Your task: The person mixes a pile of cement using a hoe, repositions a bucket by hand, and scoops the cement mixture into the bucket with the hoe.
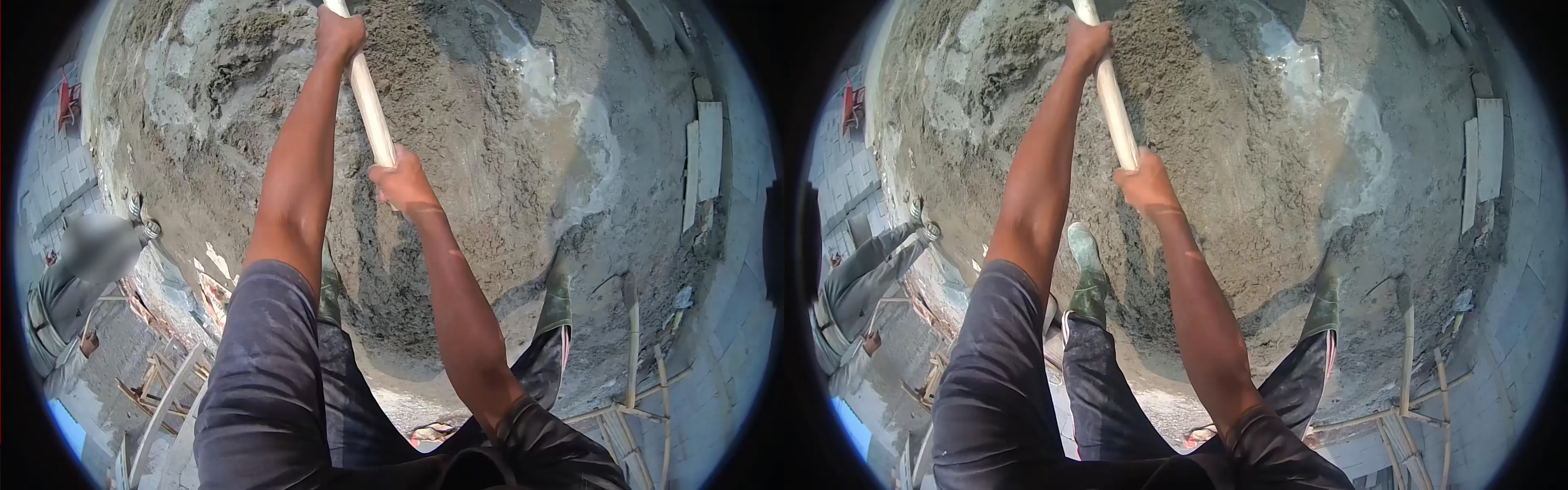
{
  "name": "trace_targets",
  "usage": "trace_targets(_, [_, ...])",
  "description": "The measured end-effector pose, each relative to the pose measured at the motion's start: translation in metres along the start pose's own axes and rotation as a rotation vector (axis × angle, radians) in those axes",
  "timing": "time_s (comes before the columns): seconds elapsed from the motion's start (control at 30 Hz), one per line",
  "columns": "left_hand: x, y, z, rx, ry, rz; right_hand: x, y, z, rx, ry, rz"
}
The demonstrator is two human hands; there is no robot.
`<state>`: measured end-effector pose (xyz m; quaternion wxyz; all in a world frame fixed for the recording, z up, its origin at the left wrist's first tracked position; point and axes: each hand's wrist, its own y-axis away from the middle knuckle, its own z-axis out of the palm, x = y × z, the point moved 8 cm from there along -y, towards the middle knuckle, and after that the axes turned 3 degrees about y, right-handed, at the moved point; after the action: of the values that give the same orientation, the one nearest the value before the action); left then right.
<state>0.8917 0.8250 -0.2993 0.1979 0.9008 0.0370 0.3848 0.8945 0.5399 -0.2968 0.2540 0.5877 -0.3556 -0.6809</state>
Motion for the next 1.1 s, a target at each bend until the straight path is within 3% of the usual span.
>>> trace_targets(0.03, [-0.016, -0.006, 0.002, 0.012, -0.134, -0.064, 0.001, -0.004, 0.007, -0.062, -0.063, 0.067])
trace_targets(0.07, [-0.057, 0.027, 0.027, -0.085, -0.13, -0.217, 0.031, 0.026, 0.013, -0.034, -0.195, 0.124])
trace_targets(0.1, [-0.11, 0.057, 0.051, -0.025, -0.218, -0.223, 0.083, 0.053, 0.025, -0.032, -0.327, 0.206])
trace_targets(0.13, [-0.124, 0.11, 0.057, -0.068, -0.203, -0.296, 0.117, 0.084, 0.028, -0.005, -0.185, 0.272])
trace_targets(0.17, [-0.14, 0.16, 0.059, -0.098, -0.174, -0.368, 0.149, 0.124, 0.031, 0.01, -0.275, 0.321])
trace_targets(0.23, [-0.171, 0.252, 0.059, -0.093, -0.025, -0.287, 0.191, 0.212, 0.026, 0.029, -0.033, 0.39])
trace_targets(0.27, [-0.192, 0.306, 0.06, -0.161, 0.034, -0.411, 0.216, 0.258, 0.026, 0.037, 0.024, 0.426])
trace_targets(0.3, [-0.193, 0.358, 0.05, -0.174, 0.002, -0.484, 0.223, 0.304, 0.025, 0.1, 0.149, 0.324])
trace_targets(0.4, [-0.19, 0.488, 0.032, -0.19, 0.099, -0.541, 0.232, 0.433, 0.026, 0.027, 0.297, 0.563])
trace_targets(0.5, [-0.157, 0.459, 0.02, -0.141, 0.192, -0.404, 0.233, 0.391, 0.022, 0.076, 0.332, 0.513])
trace_targets(0.53, [-0.146, 0.416, 0.016, -0.083, 0.191, -0.349, 0.228, 0.365, 0.017, 0.103, 0.334, 0.464])
trace_targets(0.57, [-0.142, 0.352, 0.022, -0.108, 0.401, -0.373, 0.199, 0.298, 0.012, 0.116, 0.334, 0.37])
trace_targets(0.6, [-0.107, 0.271, 0.007, 0.012, 0.359, -0.135, 0.162, 0.222, 0.005, 0.188, 0.394, 0.142])
trace_targets(0.63, [-0.067, 0.196, -0.011, 0.152, 0.275, 0.114, 0.115, 0.145, 0.003, 0.206, 0.237, -0.012])
trace_targets(0.67, [-0.03, 0.128, -0.026, 0.3, 0.17, 0.33, 0.059, 0.074, 0.001, 0.273, 0.394, -0.154])
trace_targets(0.7, [0.007, 0.076, -0.04, 0.296, 0.124, 0.26, 0.003, 0.008, 0.003, 0.139, 0.048, -0.177])
trace_targets(0.77, [0.032, -0.02, -0.039, 0.272, -0.039, 0.255, -0.094, -0.09, 0.0, 0.204, 0.093, -0.415])
trace_targets(0.8, [0.039, -0.039, -0.033, 0.273, -0.039, 0.262, -0.111, -0.136, -0.001, 0.15, 0.017, -0.337])
trace_targets(0.83, [0.031, -0.049, -0.015, 0.14, -0.152, 0.153, -0.131, -0.132, -0.006, 0.037, 0.067, -0.144])
trace_targets(0.9, [0.004, -0.044, 0.015, -0.043, -0.299, -0.019, -0.085, -0.136, -0.008, 0.182, 0.09, -0.137])
trace_targets(0.97, [-0.033, -0.006, 0.053, -0.09, -0.348, -0.097, -0.028, -0.079, -0.018, 0.133, -0.031, -0.018])
trace_targets(1.1, [-0.071, 0.085, 0.09, -0.191, -0.089, -0.286, 0.054, 0.035, -0.024, 0.071, -0.247, 0.095])
